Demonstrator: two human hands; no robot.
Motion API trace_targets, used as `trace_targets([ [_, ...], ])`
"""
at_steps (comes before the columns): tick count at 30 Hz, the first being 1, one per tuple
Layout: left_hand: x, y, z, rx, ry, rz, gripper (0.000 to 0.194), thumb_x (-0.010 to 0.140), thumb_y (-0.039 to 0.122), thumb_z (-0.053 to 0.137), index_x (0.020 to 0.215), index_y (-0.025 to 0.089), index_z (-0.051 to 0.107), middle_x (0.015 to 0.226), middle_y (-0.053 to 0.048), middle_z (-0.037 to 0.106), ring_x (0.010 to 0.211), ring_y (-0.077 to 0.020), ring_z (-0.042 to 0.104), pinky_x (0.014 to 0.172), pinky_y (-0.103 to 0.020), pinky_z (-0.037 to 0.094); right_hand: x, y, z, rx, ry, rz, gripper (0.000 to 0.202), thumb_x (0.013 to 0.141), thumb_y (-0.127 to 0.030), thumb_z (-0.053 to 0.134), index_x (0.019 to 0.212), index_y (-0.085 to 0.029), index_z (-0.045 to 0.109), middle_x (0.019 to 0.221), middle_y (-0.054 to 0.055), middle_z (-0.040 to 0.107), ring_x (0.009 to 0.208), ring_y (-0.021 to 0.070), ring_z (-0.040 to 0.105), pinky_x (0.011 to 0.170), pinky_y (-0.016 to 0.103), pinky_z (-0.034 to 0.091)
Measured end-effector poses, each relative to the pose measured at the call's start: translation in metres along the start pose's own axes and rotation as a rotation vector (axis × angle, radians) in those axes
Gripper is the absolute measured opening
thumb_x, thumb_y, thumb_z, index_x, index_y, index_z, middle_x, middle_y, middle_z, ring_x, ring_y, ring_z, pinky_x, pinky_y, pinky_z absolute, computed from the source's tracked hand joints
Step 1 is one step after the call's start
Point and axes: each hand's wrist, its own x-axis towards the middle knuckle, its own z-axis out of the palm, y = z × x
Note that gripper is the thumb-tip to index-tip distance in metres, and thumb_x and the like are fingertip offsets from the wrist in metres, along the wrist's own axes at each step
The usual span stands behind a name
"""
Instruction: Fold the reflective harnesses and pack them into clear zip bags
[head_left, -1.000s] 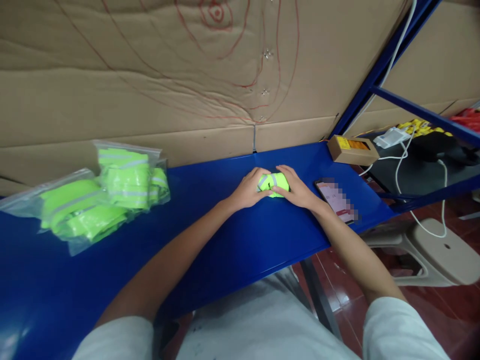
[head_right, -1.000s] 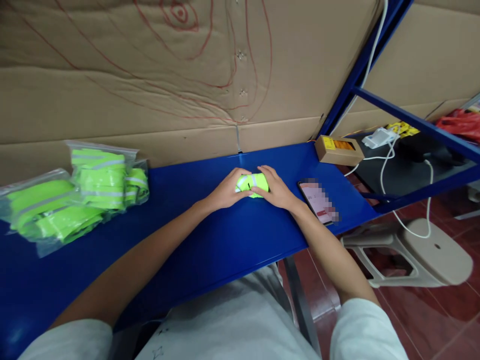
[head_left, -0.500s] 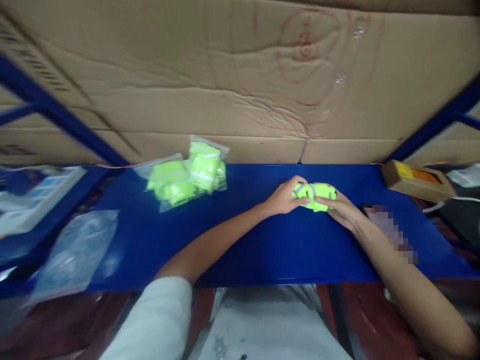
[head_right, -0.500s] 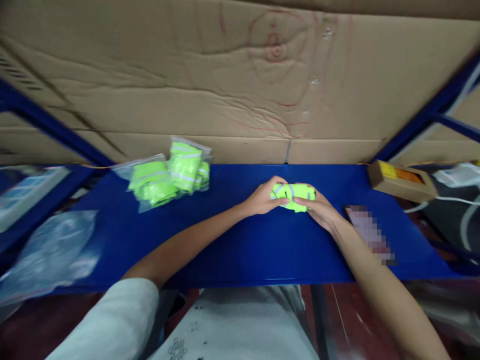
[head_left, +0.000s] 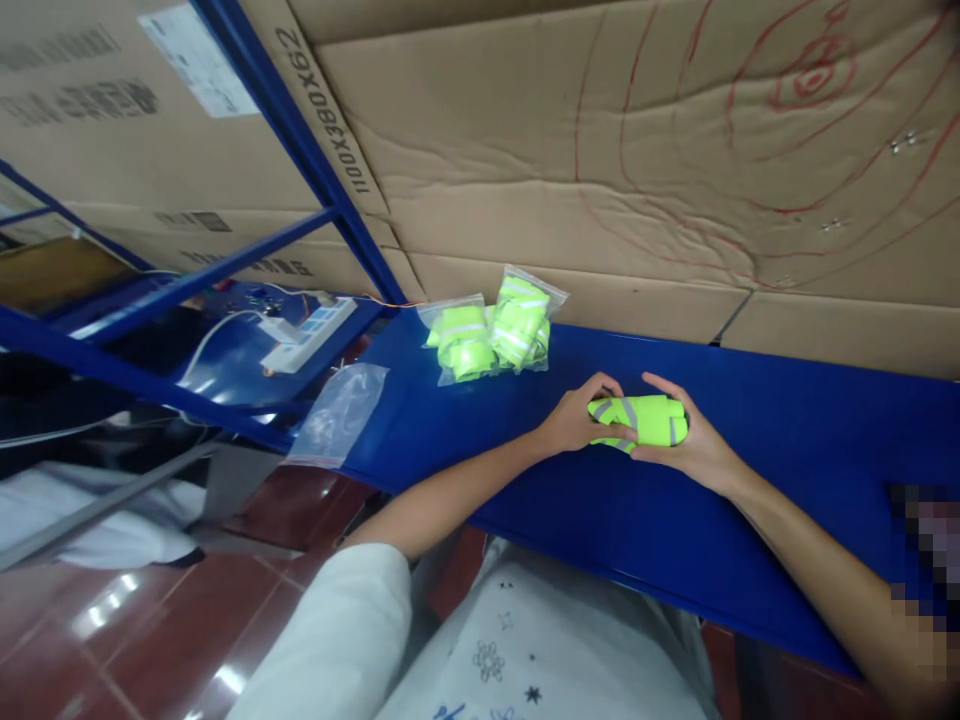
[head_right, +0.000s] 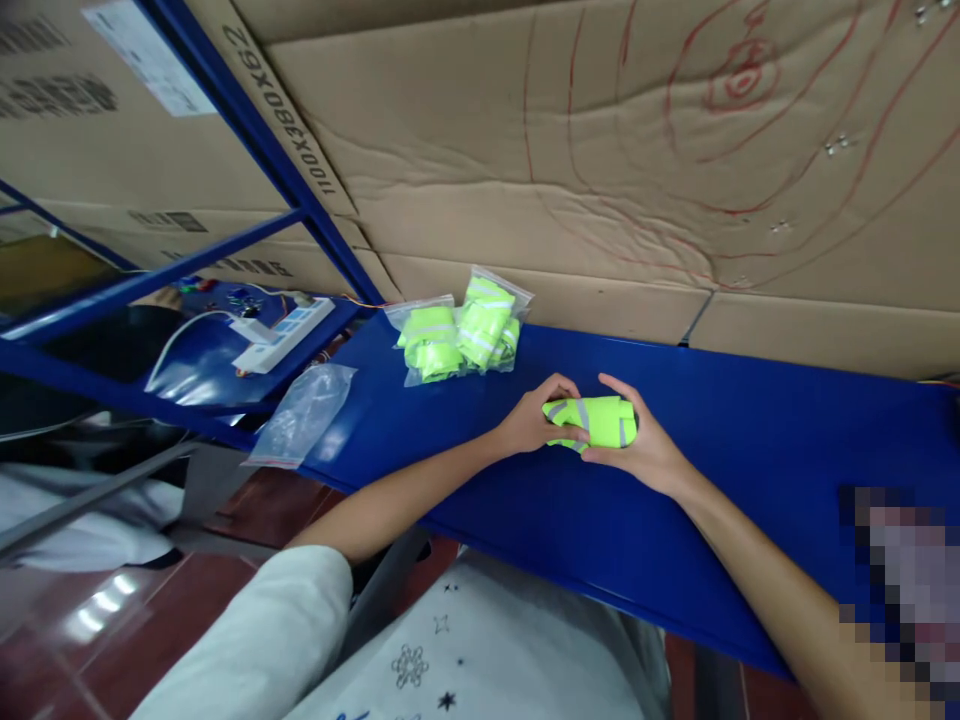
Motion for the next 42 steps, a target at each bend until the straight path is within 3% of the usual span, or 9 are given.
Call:
trace_targets([
  [7,0.000,0.020,0.001,0.112,-0.069,-0.064,0.062,0.075,0.059,0.083,0.118,0.024,0.057,0.110,-0.004,0.069,0.099,-0.0210,0.066,0.085,-0.033,0.051,-0.010,0.004,0.007,-0.022,0.188,0.061,0.065,0.055,-0.040,0.095,0.109,-0.029,0.061,0.089,-0.001,0.063,0.070,0.0171,0.059,0.056,0.027,0.051],
  [11,-0.020,0.063,-0.040,0.410,-0.218,0.043,0.078,0.088,0.060,0.071,0.152,0.027,0.041,0.155,-0.015,0.048,0.141,-0.0291,0.050,0.114,-0.044,0.044,-0.007,0.006,0.002,0.117,0.229,0.119,0.069,0.053,-0.038,0.097,0.112,-0.030,0.061,0.093,-0.001,0.065,0.077,0.0186,0.063,0.060,0.027,0.054],
  [14,-0.066,0.084,-0.102,0.803,0.109,0.016,0.068,0.095,0.060,0.062,0.151,0.025,0.045,0.153,-0.014,0.052,0.144,-0.0306,0.047,0.122,-0.050,0.036,-0.005,0.007,-0.010,0.225,0.304,0.168,0.073,0.047,-0.034,0.099,0.110,-0.034,0.062,0.094,-0.002,0.068,0.080,0.0220,0.067,0.062,0.032,0.058],
  [18,-0.160,0.074,-0.187,1.193,0.696,-0.460,0.075,0.094,0.063,0.056,0.150,0.015,0.047,0.149,-0.023,0.051,0.142,-0.0416,0.047,0.117,-0.059,0.038,-0.002,0.003,-0.023,0.332,0.419,0.197,0.073,0.042,-0.026,0.100,0.106,-0.037,0.067,0.101,-0.001,0.070,0.085,0.0233,0.069,0.063,0.032,0.062],
  [22,-0.233,0.055,-0.217,1.020,0.677,-0.932,0.103,0.086,0.074,0.056,0.163,0.012,0.025,0.161,-0.028,0.035,0.148,-0.0471,0.038,0.117,-0.063,0.036,-0.002,0.001,-0.019,0.383,0.398,0.241,0.075,0.041,-0.019,0.100,0.106,-0.036,0.068,0.106,0.001,0.070,0.085,0.0216,0.070,0.062,0.028,0.063],
  [26,-0.255,0.072,-0.199,0.814,0.674,-0.684,0.082,0.098,0.069,0.036,0.161,0.016,0.032,0.166,-0.017,0.036,0.154,-0.0331,0.035,0.128,-0.051,0.025,-0.003,0.006,-0.016,0.360,0.385,0.277,0.073,0.041,-0.021,0.100,0.105,-0.037,0.069,0.105,0.002,0.071,0.084,0.0219,0.071,0.062,0.027,0.063],
  [33,-0.249,0.095,-0.147,0.713,0.398,-0.692,0.066,0.097,0.069,0.044,0.148,0.029,0.055,0.164,-0.006,0.042,0.153,-0.0338,0.037,0.126,-0.053,0.030,-0.002,0.015,-0.012,0.248,0.364,0.271,0.066,0.046,-0.029,0.098,0.103,-0.043,0.068,0.108,0.004,0.071,0.091,0.0299,0.073,0.067,0.038,0.065],
  [37,-0.213,0.079,-0.111,0.728,0.421,-0.571,0.051,0.098,0.063,0.048,0.126,0.026,0.071,0.137,-0.011,0.062,0.129,-0.0312,0.059,0.114,-0.051,0.046,-0.003,0.015,-0.006,0.204,0.320,0.258,0.064,0.049,-0.032,0.098,0.104,-0.041,0.066,0.105,0.004,0.070,0.089,0.0303,0.072,0.067,0.040,0.064],
  [42,-0.136,0.070,-0.061,0.247,0.439,-0.389,0.049,0.101,0.063,0.044,0.117,0.022,0.067,0.112,-0.011,0.068,0.103,-0.0244,0.066,0.084,-0.038,0.059,-0.020,0.003,0.000,0.241,0.047,0.267,0.072,0.050,-0.028,0.098,0.112,-0.036,0.062,0.095,0.002,0.066,0.078,0.0227,0.067,0.061,0.033,0.059],
])
